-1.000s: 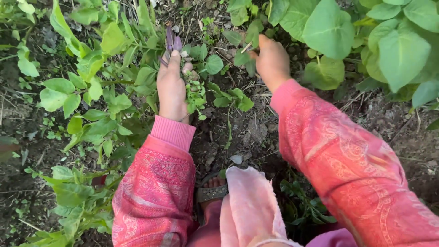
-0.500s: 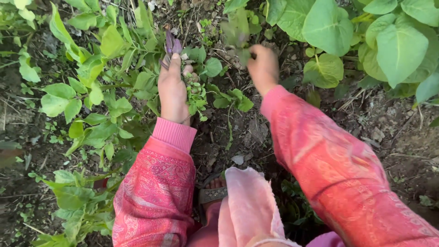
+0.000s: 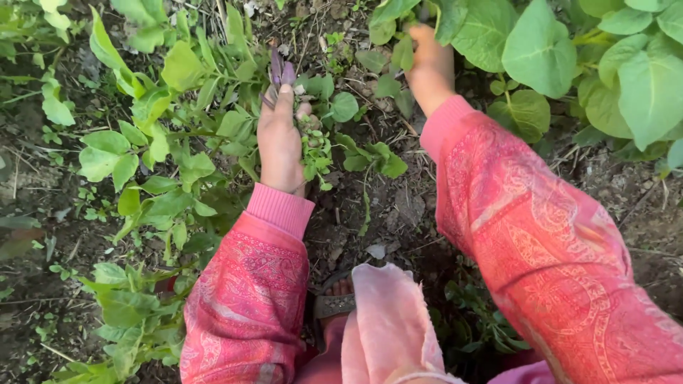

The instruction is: The person repeatedly pulls small weeds from the soil by hand in a garden bed, moving between different patches and gathering the removed weeds in their hands. The person uses a small purple hand tool to loosen soil around some weeds before pulling them out.

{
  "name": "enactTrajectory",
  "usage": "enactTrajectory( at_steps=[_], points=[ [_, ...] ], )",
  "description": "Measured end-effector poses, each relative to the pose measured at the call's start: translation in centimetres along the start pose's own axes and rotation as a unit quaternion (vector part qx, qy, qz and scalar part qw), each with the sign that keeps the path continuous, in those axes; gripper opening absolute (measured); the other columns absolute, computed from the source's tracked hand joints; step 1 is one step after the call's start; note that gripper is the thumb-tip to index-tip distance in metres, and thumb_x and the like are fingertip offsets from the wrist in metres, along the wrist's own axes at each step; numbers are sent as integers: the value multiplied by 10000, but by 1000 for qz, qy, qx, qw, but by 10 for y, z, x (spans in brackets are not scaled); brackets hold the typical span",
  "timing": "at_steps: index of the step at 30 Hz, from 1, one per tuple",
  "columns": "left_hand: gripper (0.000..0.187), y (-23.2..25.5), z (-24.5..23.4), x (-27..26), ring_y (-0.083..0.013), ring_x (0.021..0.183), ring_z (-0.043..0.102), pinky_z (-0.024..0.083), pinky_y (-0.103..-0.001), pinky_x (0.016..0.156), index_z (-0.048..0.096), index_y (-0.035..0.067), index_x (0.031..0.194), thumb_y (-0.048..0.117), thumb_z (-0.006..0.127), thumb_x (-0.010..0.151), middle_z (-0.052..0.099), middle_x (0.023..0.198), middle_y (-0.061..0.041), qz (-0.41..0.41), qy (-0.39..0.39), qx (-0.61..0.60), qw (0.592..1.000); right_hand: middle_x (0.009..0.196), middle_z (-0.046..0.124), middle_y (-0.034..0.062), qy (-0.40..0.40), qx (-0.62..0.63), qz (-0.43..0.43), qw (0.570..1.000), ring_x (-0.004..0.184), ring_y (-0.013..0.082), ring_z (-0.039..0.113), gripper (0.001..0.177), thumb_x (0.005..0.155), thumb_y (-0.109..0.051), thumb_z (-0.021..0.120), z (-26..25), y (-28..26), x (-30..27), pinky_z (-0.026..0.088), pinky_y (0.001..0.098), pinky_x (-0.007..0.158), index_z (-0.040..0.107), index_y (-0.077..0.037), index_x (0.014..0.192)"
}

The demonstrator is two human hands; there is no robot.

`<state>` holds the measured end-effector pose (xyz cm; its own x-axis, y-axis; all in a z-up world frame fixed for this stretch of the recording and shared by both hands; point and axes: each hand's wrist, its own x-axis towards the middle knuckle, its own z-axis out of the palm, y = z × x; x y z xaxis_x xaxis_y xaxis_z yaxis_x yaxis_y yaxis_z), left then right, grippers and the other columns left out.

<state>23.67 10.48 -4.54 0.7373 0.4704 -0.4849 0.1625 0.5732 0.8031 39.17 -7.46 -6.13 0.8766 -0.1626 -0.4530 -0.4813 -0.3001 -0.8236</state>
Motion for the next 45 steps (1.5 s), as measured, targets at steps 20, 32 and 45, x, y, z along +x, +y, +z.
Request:
enactTrajectory(
  at_steps=[20, 32, 45],
  points=[
    [435, -3, 0, 4, -43, 669, 434, 450, -184, 619, 585, 134, 1463, 250, 511, 1050, 529, 1196, 44, 25, -10, -21, 999, 1071, 687, 48, -155, -227, -202, 940, 927, 154, 684, 196, 1024, -196, 581, -10, -24, -30, 584, 291, 807, 650, -80, 1166],
    [504, 19, 2, -9, -80, 830, 532, 510, -239, 721, 552, 177, 1480, 337, 503, 1004, 602, 1064, 40, -51, 23, 30, 998, 967, 559, 166, -104, -514, -544, 655, 892, 398, 570, 216, 755, -69, 661, 79, 41, 32, 537, 561, 614, 617, 28, 942],
    [337, 1, 8, 2, -75, 680, 524, 488, -242, 505, 602, 131, 1297, 286, 531, 1006, 570, 889, 21, -38, 54, -35, 997, 1477, 414, 147, -279, -532, -322, 732, 1291, 369, 423, 606, 844, 123, 603, 68, -12, -52, 371, 551, 1125, 566, -68, 1418]
  ],
)
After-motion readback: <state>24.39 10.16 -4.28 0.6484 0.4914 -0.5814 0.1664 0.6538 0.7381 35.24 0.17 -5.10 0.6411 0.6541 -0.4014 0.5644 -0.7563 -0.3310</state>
